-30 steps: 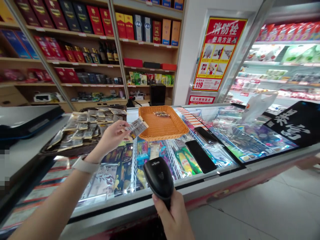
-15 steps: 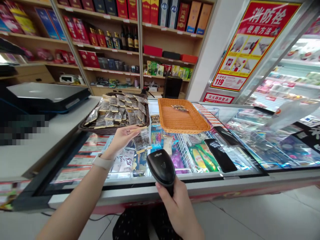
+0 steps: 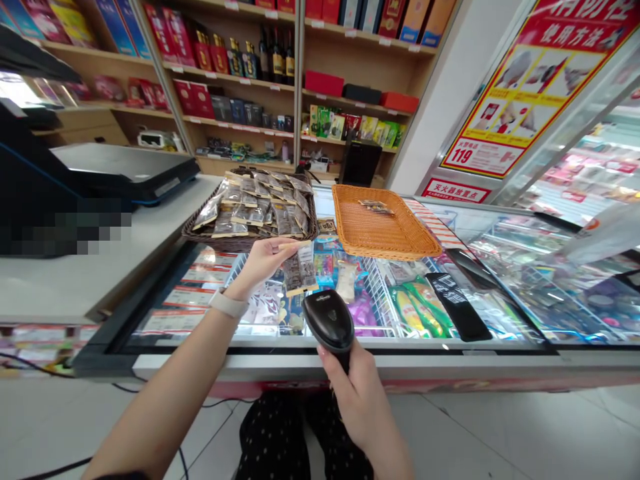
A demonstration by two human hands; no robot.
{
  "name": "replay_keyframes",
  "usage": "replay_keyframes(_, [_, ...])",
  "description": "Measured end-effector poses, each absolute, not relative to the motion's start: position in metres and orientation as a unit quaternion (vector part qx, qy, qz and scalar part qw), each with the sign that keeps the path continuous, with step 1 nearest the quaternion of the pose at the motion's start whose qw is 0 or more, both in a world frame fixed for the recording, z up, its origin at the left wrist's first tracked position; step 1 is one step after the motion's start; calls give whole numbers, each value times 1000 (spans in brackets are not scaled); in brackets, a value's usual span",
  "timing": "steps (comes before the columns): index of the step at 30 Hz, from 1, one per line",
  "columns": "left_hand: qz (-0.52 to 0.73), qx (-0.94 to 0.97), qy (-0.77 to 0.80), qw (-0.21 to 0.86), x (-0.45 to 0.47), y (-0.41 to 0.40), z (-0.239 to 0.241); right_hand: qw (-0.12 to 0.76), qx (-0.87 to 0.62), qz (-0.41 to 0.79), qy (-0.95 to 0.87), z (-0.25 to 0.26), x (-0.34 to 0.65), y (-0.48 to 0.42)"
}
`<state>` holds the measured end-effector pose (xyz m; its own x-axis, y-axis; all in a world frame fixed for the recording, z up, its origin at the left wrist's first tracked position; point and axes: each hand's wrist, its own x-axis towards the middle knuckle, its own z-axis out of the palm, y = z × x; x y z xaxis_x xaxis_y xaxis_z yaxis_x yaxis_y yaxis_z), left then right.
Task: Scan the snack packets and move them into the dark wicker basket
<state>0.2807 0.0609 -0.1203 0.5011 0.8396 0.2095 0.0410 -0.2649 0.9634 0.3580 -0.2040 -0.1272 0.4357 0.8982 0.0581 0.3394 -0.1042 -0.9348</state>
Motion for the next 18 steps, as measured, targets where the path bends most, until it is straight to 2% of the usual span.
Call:
replay_keyframes(10, [378, 708, 313, 508, 279, 61, -121, 518, -691, 256, -434, -132, 352, -203])
replay_keyframes(18, [381, 703, 314, 512, 279, 60, -118, 498, -691, 261, -455, -126, 357, -206])
